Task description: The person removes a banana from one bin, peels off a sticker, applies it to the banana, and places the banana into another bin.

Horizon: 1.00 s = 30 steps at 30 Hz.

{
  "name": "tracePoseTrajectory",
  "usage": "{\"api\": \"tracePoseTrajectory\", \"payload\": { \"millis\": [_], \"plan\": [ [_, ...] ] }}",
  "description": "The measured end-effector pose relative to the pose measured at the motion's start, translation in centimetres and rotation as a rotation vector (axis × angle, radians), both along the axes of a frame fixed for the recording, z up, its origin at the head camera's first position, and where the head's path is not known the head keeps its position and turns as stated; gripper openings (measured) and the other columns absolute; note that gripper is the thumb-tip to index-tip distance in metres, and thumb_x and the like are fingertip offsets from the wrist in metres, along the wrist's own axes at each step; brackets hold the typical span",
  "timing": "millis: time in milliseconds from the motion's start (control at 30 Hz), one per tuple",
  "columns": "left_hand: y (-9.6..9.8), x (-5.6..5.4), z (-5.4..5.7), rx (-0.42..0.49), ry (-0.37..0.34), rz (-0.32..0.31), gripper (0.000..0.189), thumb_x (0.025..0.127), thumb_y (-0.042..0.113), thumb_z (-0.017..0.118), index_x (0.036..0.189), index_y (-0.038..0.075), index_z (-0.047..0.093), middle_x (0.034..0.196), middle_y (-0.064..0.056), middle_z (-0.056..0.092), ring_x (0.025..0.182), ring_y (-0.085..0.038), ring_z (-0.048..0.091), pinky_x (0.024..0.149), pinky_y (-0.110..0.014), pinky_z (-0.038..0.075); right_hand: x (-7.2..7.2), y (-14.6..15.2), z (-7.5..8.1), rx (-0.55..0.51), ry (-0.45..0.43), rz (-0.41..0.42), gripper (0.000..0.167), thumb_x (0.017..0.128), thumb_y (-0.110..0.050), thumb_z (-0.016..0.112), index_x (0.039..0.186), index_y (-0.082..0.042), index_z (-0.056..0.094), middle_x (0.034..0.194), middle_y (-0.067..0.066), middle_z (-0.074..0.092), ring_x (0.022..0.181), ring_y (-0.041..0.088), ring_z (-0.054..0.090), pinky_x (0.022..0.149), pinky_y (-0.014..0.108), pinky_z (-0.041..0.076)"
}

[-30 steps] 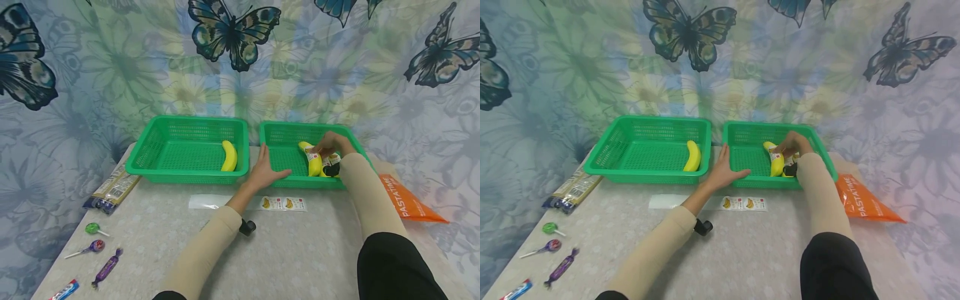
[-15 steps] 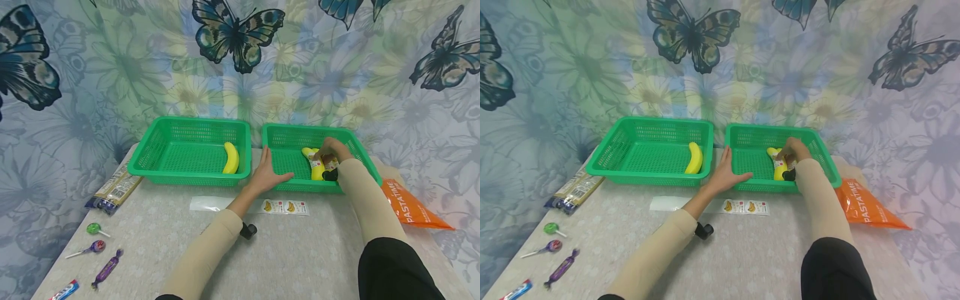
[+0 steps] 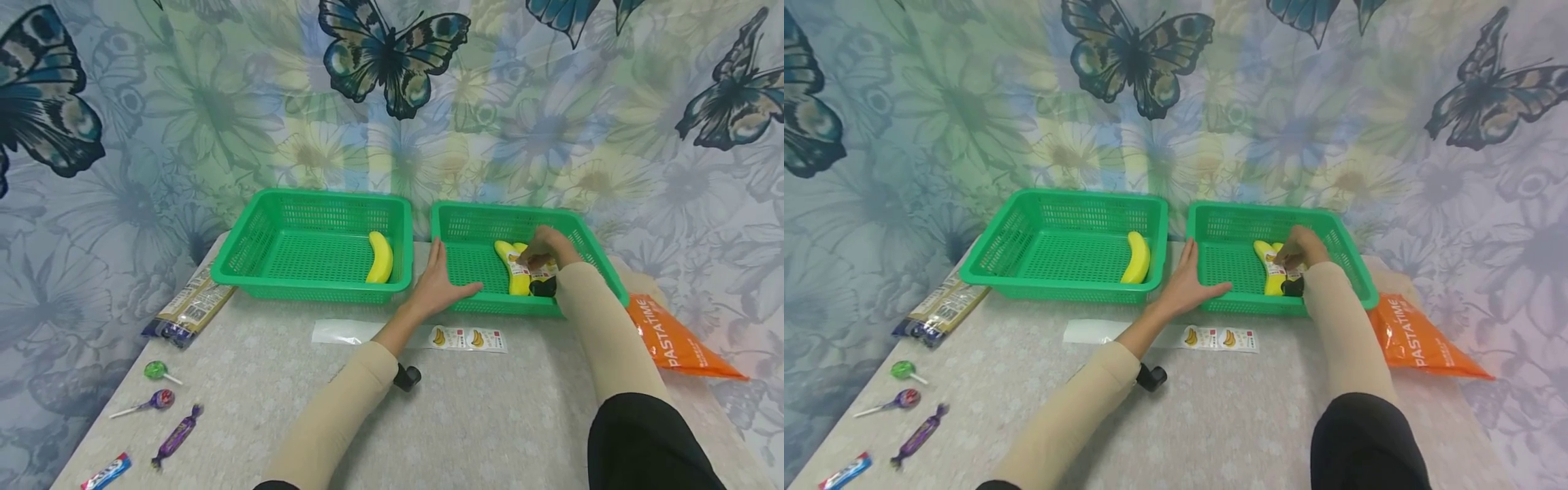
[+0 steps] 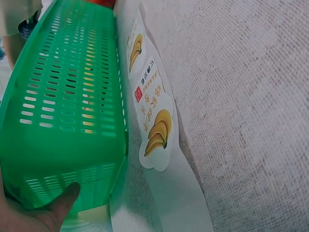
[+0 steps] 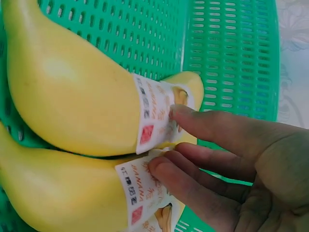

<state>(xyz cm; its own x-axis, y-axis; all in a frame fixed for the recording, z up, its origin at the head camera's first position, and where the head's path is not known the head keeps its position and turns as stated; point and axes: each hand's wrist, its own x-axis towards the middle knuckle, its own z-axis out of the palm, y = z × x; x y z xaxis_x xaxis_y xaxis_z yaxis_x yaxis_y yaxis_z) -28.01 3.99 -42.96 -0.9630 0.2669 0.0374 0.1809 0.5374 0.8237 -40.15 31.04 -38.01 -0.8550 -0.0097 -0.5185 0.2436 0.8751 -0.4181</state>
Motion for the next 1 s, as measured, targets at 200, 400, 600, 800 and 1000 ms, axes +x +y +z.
{"api": "tracePoseTrajectory", "payload": {
  "millis": [200, 400, 600, 800, 1000],
  "plan": [
    [0.1, 0.2, 0.2, -0.009, 0.001, 0.007, 0.117, 0.081, 0.059, 0.069, 0.157, 0.015, -0.008, 0.164, 0.007, -0.018, 0.149, -0.033, 0.024, 0.113, -0.051, 0.038, 0.7, 0.3, 1.8, -0.019, 0.024, 0.027, 0.031, 0.088, -0.018, 0.072, 0.103, 0.008, 0.068, 0.082, 0.014, 0.073, 0.073, 0.02, 0.073, 0.084, 0.042, 0.059],
    [0.1, 0.2, 0.3, -0.009, 0.0, 0.005, 0.116, 0.081, 0.059, 0.069, 0.157, 0.013, -0.006, 0.164, 0.007, -0.018, 0.149, -0.033, 0.023, 0.113, -0.052, 0.037, 2.3, -0.4, 3.3, -0.082, 0.098, 0.063, 0.035, 0.091, -0.017, 0.068, 0.11, 0.013, 0.067, 0.087, 0.017, 0.075, 0.072, 0.019, 0.073, 0.085, 0.042, 0.059],
    [0.0, 0.3, 0.1, -0.01, 0.001, 0.002, 0.117, 0.08, 0.062, 0.068, 0.157, 0.01, -0.003, 0.165, 0.005, -0.016, 0.15, -0.032, 0.021, 0.114, -0.051, 0.037, 4.0, -1.2, 3.8, -0.085, 0.16, 0.1, 0.042, 0.092, -0.022, 0.068, 0.113, 0.013, 0.066, 0.083, 0.014, 0.074, 0.073, 0.02, 0.073, 0.076, 0.037, 0.061],
    [0.0, 0.6, 0.0, -0.057, 0.027, 0.02, 0.114, 0.082, 0.063, 0.064, 0.158, 0.012, -0.003, 0.165, 0.002, -0.014, 0.148, -0.037, 0.025, 0.113, -0.053, 0.037, 4.5, -1.7, 4.2, -0.058, 0.172, 0.104, 0.047, 0.092, -0.028, 0.068, 0.116, 0.012, 0.065, 0.09, 0.017, 0.074, 0.069, 0.016, 0.071, 0.075, 0.035, 0.061],
    [0.2, 1.6, 1.0, -0.247, 0.16, 0.081, 0.102, 0.089, 0.063, 0.056, 0.158, 0.009, 0.006, 0.166, -0.008, 0.008, 0.139, -0.038, 0.041, 0.102, -0.051, 0.048, 4.9, -2.6, 4.4, -0.043, 0.21, 0.115, 0.047, 0.091, -0.031, 0.069, 0.116, 0.009, 0.066, 0.1, 0.021, 0.073, 0.066, 0.01, 0.069, 0.072, 0.032, 0.061]
  ]
}}
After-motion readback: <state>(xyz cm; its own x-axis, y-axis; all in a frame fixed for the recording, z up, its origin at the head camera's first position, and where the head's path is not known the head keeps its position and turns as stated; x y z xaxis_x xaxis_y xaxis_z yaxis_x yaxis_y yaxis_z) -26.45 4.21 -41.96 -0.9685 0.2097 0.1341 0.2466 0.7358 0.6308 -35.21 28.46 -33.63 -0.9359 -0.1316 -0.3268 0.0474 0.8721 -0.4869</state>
